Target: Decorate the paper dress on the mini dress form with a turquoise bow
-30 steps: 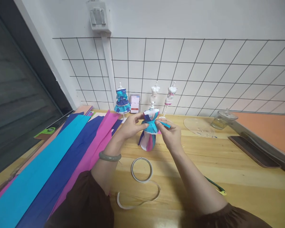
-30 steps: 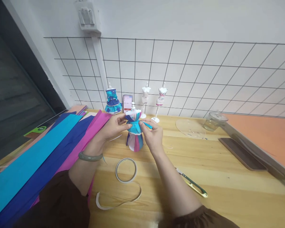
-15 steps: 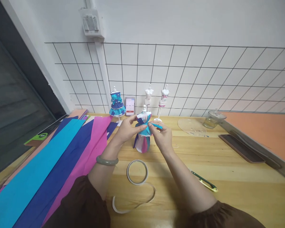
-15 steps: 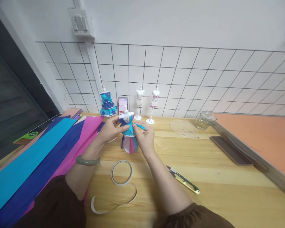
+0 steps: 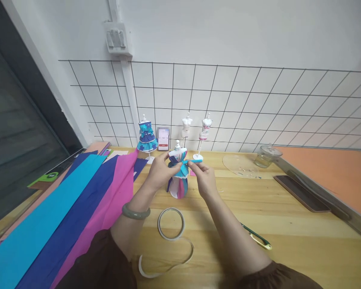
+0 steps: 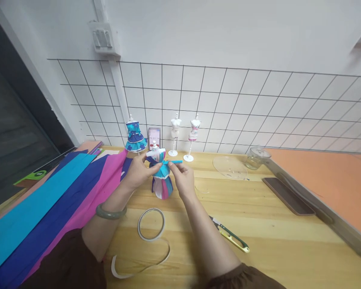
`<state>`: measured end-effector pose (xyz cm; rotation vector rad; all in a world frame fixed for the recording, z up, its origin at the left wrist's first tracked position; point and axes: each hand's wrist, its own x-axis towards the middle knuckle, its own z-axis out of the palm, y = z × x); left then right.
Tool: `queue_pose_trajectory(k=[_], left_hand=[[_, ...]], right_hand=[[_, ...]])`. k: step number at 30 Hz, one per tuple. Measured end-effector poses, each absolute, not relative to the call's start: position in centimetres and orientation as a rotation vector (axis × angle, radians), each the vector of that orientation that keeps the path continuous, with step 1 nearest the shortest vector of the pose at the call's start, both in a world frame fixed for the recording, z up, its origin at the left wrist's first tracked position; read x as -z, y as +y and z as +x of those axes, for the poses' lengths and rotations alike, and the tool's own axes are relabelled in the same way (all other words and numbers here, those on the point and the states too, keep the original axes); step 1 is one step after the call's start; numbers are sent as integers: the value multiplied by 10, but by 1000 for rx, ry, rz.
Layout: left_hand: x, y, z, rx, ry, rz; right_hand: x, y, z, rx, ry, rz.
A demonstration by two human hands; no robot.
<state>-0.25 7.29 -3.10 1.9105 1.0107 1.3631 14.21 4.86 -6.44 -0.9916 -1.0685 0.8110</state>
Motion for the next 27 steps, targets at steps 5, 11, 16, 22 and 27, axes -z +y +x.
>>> queue_pose_trajectory(k=[5,11,16,22,27], left_hand=[[31,74,-4,-1316,976,1898],[34,78,-4,-1316,968,1853],[40,81,0,-1375,1008,1779],[38,78,2,-1329,969,1855],[33,76,-2,-1266,861,1863]], right_hand=[[61,50,152,-854,-944,-1025],[47,42,171,-840,-787,-1024],[39,18,184,-762,-803,-1057],[49,-26,203,-709,-922,-1180],[63,-68,222,-669,-926,-1310]])
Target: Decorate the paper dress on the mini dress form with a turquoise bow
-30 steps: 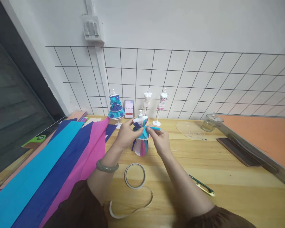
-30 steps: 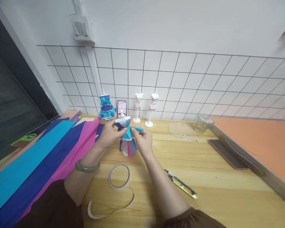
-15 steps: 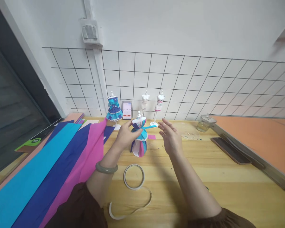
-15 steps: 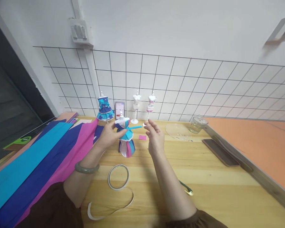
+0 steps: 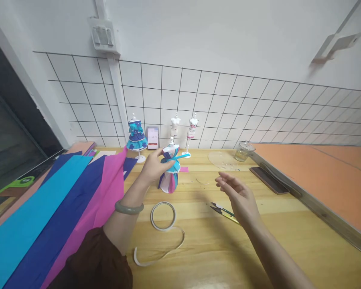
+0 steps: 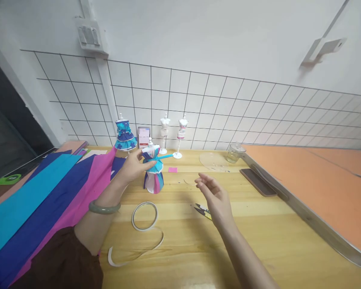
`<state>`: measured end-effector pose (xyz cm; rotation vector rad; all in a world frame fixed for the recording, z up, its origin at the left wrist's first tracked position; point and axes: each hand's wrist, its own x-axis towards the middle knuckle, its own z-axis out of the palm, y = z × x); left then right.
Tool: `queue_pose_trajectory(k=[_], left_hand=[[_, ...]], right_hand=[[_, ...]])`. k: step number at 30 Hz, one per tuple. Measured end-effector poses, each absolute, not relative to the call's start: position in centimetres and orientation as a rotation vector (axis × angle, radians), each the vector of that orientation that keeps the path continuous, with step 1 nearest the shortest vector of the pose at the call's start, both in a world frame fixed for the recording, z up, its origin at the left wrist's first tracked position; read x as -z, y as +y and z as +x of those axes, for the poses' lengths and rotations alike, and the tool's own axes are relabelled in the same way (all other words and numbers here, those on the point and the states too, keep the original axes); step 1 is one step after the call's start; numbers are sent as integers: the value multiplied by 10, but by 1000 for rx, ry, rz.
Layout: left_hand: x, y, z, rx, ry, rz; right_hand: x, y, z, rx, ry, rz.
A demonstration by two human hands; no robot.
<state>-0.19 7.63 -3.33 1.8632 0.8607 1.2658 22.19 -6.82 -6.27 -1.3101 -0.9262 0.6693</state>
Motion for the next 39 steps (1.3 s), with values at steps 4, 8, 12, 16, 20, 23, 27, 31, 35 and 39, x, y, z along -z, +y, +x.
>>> queue_pose_trajectory(k=[4,8,12,16,20,23,27,31,35,39], left_hand=[[34,79,-5,-1246,822,1858],[38,85,-5,-1285,808,1838],[42,90,-2,-1332,795,1828],[43,89,0,-1392,889,1811],[38,83,0,-1401,1001,1845],[34,79,-1,-1390,1036,1880],[35,80,-2,-1384,966,1888],[38,84,-5,-1268,868,1837],[39,86,-10,-1194,862,1814],[37,84,-14,-1112,825,1821]], right_hand=[[80,-98,232,-679,-877,-1424],[99,-122,239,-682,-824,-1495],[105,-143,250,-610,-797,-1560],[87,-161,270,-260,-765,-1529],[65,-170,289,150,-846,-1438],[67,-167,290,139,-965,-1515],[96,-153,277,22,-1250,-1687],[136,-138,266,-13,-1471,-1704],[170,-132,265,108,-1742,-1623],[185,-133,264,313,-1940,-1511]])
